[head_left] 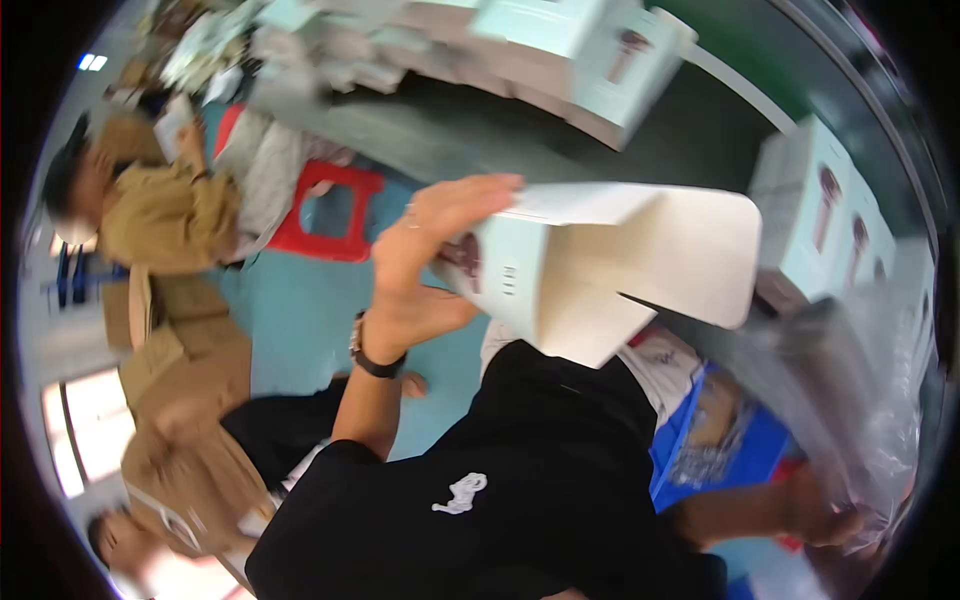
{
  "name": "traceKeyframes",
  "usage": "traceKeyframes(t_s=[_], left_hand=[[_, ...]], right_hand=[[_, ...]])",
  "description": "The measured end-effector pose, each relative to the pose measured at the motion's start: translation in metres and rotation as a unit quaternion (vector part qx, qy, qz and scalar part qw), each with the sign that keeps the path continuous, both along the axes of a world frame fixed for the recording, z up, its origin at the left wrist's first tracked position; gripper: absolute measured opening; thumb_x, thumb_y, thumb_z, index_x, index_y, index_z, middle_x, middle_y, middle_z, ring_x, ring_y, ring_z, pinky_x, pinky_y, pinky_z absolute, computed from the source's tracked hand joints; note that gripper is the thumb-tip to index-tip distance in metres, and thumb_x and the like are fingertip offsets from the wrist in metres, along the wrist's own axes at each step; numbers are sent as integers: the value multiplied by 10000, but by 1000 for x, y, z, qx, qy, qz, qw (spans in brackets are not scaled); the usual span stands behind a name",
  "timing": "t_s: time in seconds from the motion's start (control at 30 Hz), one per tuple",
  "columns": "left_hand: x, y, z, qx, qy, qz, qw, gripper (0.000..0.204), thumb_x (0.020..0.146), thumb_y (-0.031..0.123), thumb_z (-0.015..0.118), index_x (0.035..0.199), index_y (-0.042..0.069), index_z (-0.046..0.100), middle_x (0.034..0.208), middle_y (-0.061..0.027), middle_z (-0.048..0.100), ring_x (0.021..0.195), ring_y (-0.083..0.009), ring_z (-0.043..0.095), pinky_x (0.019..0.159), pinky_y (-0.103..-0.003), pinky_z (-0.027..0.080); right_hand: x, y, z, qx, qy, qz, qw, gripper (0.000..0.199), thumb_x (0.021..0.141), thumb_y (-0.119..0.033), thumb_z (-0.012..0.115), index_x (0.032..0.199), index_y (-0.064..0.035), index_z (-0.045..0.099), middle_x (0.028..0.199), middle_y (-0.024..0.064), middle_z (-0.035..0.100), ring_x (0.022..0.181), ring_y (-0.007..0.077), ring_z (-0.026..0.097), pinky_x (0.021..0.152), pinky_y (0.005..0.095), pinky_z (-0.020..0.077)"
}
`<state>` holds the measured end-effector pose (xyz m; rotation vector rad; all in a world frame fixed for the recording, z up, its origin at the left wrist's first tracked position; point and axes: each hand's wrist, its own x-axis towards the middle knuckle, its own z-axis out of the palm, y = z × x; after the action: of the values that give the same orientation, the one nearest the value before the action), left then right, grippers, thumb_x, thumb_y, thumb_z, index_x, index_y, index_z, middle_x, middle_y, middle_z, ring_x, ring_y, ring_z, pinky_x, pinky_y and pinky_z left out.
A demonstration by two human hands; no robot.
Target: Putting hairdryers into individual packaging boxes on a production line.
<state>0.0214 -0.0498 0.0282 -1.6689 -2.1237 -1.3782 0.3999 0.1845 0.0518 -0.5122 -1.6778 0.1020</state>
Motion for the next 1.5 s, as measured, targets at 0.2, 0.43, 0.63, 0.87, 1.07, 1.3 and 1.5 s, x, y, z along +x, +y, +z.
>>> traceKeyframes(t_s=[0.2,0.43,0.63,0.87,1.07,1.3,1.5], left_hand=[[-3,34,-4,15,46,-14,999,597,507,-22,733,1091,50,631,1092,-125,664,998,-282,636,851,-362,463],[21,87,5,-45,140,-131,980,521,538,55,739,1054,70,662,1073,-90,667,942,-271,647,758,-340,476],[66,133,-2,-62,15,-203,977,582,566,90,809,1108,17,609,1057,-169,669,955,-307,663,752,-349,510],[59,149,-17,-369,-369,-370,768,915,565,165,911,1187,68,247,1189,-212,488,1073,-282,568,892,-392,469],[101,184,7,-204,-403,-314,835,894,600,68,872,1199,75,208,1116,-160,474,958,-222,577,812,-351,481],[136,198,-19,-120,-389,-377,832,997,614,85,879,1336,33,194,1195,-184,462,1063,-241,554,893,-355,459],[130,184,-21,-37,-347,-363,864,925,663,102,853,1367,6,261,1214,-167,466,1058,-233,551,875,-352,473]], right_hand=[[-106,-35,53,-123,-133,109,977,623,804,-355,609,1227,77,458,1190,298,514,1059,359,544,879,439,456],[-109,6,38,-377,-106,177,903,705,638,-353,805,1133,39,492,1158,219,541,1040,272,549,910,360,424],[-120,-4,1,-364,-155,180,901,646,568,-160,880,1105,-21,549,1072,219,586,969,313,605,803,361,498],[-104,30,-14,-595,-117,270,748,451,654,-137,838,1020,-49,589,1099,127,607,938,254,617,777,309,495],[-98,28,9,-325,-209,133,913,362,715,-305,771,1011,-131,657,1058,48,603,1078,246,550,897,409,364],[-84,28,-1,-402,-211,158,877,180,771,-115,679,945,-75,660,1008,66,591,1074,266,547,908,407,368],[-89,6,-32,-336,-43,219,915,296,771,-212,718,935,16,627,984,164,627,1019,321,566,900,418,430]])
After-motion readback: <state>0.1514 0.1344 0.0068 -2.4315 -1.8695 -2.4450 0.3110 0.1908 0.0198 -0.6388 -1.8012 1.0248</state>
